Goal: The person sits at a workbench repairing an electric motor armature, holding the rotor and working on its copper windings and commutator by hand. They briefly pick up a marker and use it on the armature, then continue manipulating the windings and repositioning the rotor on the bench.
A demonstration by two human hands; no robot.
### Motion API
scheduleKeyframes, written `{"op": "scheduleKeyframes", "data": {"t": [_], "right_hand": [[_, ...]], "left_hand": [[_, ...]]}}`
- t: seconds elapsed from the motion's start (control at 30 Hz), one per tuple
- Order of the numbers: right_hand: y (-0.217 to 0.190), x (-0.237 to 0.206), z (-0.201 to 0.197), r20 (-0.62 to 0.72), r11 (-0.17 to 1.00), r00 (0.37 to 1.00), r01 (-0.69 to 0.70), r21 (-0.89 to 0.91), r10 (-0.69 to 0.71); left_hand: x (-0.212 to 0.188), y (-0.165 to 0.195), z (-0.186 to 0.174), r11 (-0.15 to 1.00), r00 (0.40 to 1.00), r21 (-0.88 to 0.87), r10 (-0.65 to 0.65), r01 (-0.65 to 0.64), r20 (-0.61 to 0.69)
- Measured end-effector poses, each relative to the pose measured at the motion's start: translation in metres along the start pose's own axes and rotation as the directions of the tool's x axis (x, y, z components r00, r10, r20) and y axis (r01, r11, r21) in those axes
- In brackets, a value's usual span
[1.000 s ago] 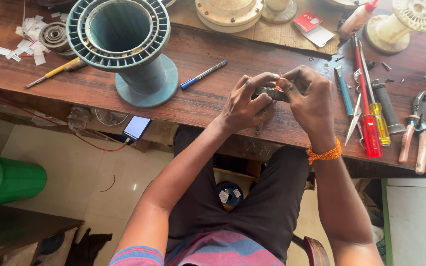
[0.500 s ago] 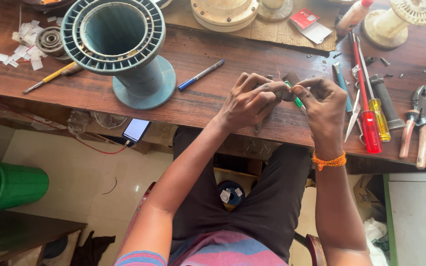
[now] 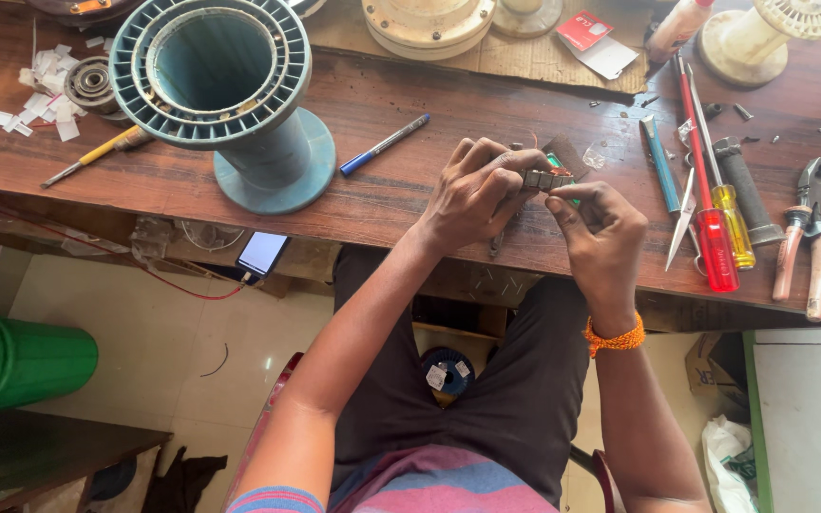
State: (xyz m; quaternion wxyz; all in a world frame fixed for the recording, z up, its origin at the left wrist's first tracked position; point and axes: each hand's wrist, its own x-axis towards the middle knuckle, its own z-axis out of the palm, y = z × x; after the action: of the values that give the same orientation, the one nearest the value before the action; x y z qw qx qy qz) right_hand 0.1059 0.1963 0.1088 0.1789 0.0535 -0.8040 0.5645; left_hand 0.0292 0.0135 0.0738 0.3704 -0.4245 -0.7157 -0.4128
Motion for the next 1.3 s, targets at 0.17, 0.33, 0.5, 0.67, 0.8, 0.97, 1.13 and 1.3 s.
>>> {"op": "scheduleKeyframes", "data": {"t": [0.17, 0.33, 0.5, 0.67, 0.8, 0.97, 1.13, 1.3], "right_hand": [[0.010, -0.011, 0.012, -0.023, 0.996, 0.999, 0.030, 0.088, -0.028], [0.027, -0.023, 0.018, -0.056, 0.984, 0.998, 0.027, 0.176, -0.017], [0.029, -0.035, 0.013, -0.023, 0.975, 0.999, -0.034, 0.219, 0.040], [0.009, -0.024, -0.008, 0.058, 0.997, 0.998, -0.040, 0.073, 0.036], [-0.014, -0.002, -0.013, 0.052, 0.996, 0.998, 0.026, -0.088, -0.021], [-0.034, 0.029, -0.003, 0.090, 0.980, 0.992, 0.098, -0.172, -0.083], [-0.040, 0.048, 0.013, 0.134, 0.974, 0.987, 0.116, -0.196, -0.090], [-0.038, 0.052, 0.016, 0.137, 0.955, 0.987, 0.120, -0.270, -0.085]], "left_hand": [[-0.003, -0.005, 0.000, 0.996, 0.997, 0.045, 0.073, -0.074, 0.020], [-0.007, -0.004, 0.001, 0.970, 0.987, 0.190, 0.141, -0.153, 0.074], [-0.006, 0.000, -0.005, 0.969, 0.984, 0.175, 0.164, -0.175, 0.076], [-0.005, 0.004, -0.008, 0.989, 0.994, 0.100, 0.110, -0.109, 0.004], [-0.006, 0.004, -0.005, 0.994, 0.998, 0.096, 0.061, -0.059, -0.018], [-0.008, 0.002, -0.003, 0.992, 0.998, 0.116, 0.053, -0.048, -0.040], [-0.010, 0.002, -0.003, 0.991, 0.996, 0.125, 0.062, -0.054, -0.065], [-0.010, 0.002, -0.003, 0.992, 0.995, 0.115, 0.061, -0.051, -0.083]]}}
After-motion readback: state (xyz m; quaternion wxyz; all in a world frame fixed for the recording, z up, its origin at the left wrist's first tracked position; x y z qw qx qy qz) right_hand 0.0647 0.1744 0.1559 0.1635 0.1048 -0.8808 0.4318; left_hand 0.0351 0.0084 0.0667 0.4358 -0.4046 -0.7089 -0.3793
